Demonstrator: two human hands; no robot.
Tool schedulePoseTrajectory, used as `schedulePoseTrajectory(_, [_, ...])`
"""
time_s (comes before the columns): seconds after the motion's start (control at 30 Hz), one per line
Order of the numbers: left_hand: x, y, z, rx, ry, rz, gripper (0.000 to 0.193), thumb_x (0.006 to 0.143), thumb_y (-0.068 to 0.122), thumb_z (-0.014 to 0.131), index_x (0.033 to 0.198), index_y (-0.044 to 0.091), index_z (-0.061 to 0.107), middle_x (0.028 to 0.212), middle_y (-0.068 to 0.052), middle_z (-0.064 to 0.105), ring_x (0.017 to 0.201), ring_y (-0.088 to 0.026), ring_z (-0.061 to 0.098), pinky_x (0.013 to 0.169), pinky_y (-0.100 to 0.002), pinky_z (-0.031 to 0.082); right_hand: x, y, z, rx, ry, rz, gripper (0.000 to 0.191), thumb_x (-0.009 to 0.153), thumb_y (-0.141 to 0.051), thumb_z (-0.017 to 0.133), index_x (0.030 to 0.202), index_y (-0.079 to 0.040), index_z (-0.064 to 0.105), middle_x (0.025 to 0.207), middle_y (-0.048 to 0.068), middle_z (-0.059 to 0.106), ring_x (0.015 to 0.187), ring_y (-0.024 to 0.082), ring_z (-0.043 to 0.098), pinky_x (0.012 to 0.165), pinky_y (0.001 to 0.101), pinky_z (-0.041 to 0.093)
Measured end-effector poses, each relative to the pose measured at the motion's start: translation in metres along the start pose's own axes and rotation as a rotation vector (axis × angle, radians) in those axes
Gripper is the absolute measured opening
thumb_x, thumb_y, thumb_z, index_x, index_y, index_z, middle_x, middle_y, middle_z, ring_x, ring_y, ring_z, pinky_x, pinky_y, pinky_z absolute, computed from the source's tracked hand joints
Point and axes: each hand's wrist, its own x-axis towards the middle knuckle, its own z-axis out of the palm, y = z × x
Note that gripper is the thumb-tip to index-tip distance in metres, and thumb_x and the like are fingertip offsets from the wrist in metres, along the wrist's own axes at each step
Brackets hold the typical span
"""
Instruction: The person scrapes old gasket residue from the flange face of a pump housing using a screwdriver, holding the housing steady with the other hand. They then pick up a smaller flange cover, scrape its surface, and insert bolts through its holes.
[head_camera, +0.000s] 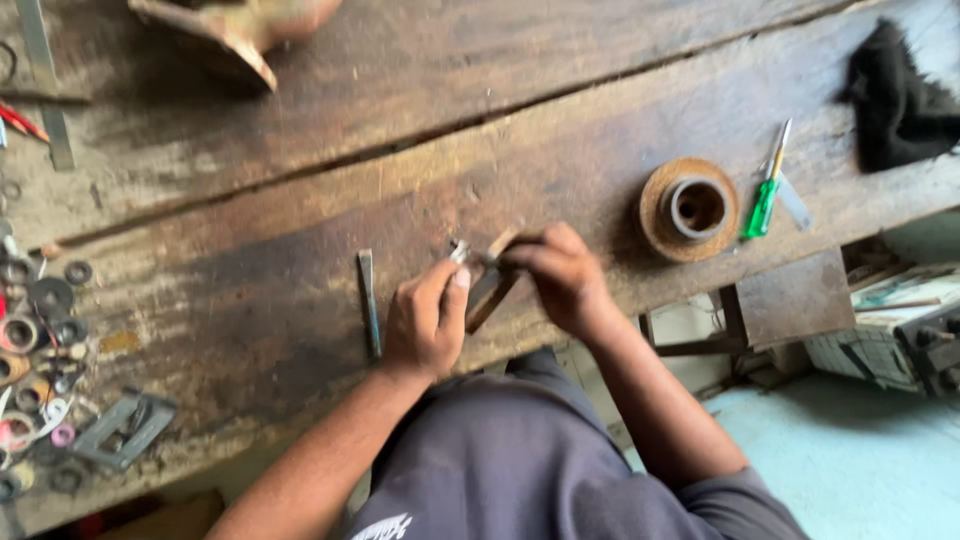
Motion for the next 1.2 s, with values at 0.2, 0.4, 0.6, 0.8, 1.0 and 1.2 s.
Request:
schedulePoseTrajectory(0.2, [-0.005, 0.001, 0.004, 0.012, 0.068, 0.096, 0.023, 0.105, 0.019, 0.053, 0.099, 0.000, 0.064, 0.080, -0.022, 0.066, 0.077, -0.043, 0.068, 0.064, -0.046, 0.050, 0.008, -0.003, -0.009, 0.025, -0.064, -0.095, 0.034, 0.077, 0.012, 0.063, 0.104, -0.006, 0.072, 0.112, 0.013, 0.069, 0.095, 0.032, 0.064, 0.083, 0.0404, 0.051])
schedulePoseTrajectory(0.4, [-0.003, 0.003, 0.005, 0.028, 0.056, 0.081, 0.023, 0.104, 0.020, 0.052, 0.098, 0.001, 0.065, 0.077, -0.021, 0.065, 0.073, -0.041, 0.068, 0.062, -0.046, 0.049, 0.008, -0.017, -0.009, 0.017, -0.045, -0.120, 0.031, 0.080, 0.009, 0.067, 0.105, -0.007, 0.074, 0.108, 0.013, 0.069, 0.104, 0.032, 0.066, 0.090, 0.0399, 0.055])
schedulePoseTrajectory(0.6, [-0.001, 0.003, 0.003, 0.004, 0.033, 0.039, 0.025, 0.103, 0.020, 0.051, 0.097, 0.001, 0.065, 0.072, -0.018, 0.064, 0.065, -0.035, 0.068, 0.057, -0.044, 0.048, 0.001, -0.009, -0.019, -0.119, 0.126, 0.135, 0.027, 0.084, 0.007, 0.069, 0.106, -0.007, 0.074, 0.110, 0.010, 0.072, 0.110, 0.031, 0.068, 0.097, 0.0407, 0.054])
schedulePoseTrajectory(0.8, [-0.006, 0.003, 0.007, 0.011, 0.035, 0.076, 0.025, 0.104, 0.021, 0.051, 0.097, 0.001, 0.065, 0.073, -0.017, 0.065, 0.067, -0.036, 0.068, 0.058, -0.044, 0.048, -0.007, -0.017, -0.009, -0.082, 0.105, -0.041, 0.024, 0.083, 0.006, 0.070, 0.102, -0.008, 0.072, 0.109, 0.013, 0.066, 0.110, 0.033, 0.065, 0.096, 0.0420, 0.052])
schedulePoseTrajectory(1.0, [-0.006, 0.004, 0.007, 0.008, 0.034, 0.073, 0.026, 0.104, 0.021, 0.051, 0.096, 0.001, 0.065, 0.074, -0.018, 0.065, 0.067, -0.036, 0.068, 0.058, -0.045, 0.048, -0.002, -0.024, -0.001, -0.078, 0.141, 0.093, 0.029, 0.083, 0.012, 0.064, 0.104, -0.006, 0.073, 0.108, 0.011, 0.068, 0.111, 0.032, 0.066, 0.094, 0.0422, 0.054])
schedulePoseTrajectory(1.2, [-0.006, 0.004, 0.007, 0.013, 0.042, 0.088, 0.025, 0.104, 0.021, 0.051, 0.096, 0.001, 0.064, 0.075, -0.019, 0.064, 0.069, -0.038, 0.068, 0.060, -0.045, 0.049, 0.004, -0.031, -0.004, -0.211, 0.123, 0.028, 0.030, 0.078, 0.010, 0.068, 0.101, -0.008, 0.073, 0.107, 0.010, 0.072, 0.110, 0.034, 0.065, 0.095, 0.0430, 0.054])
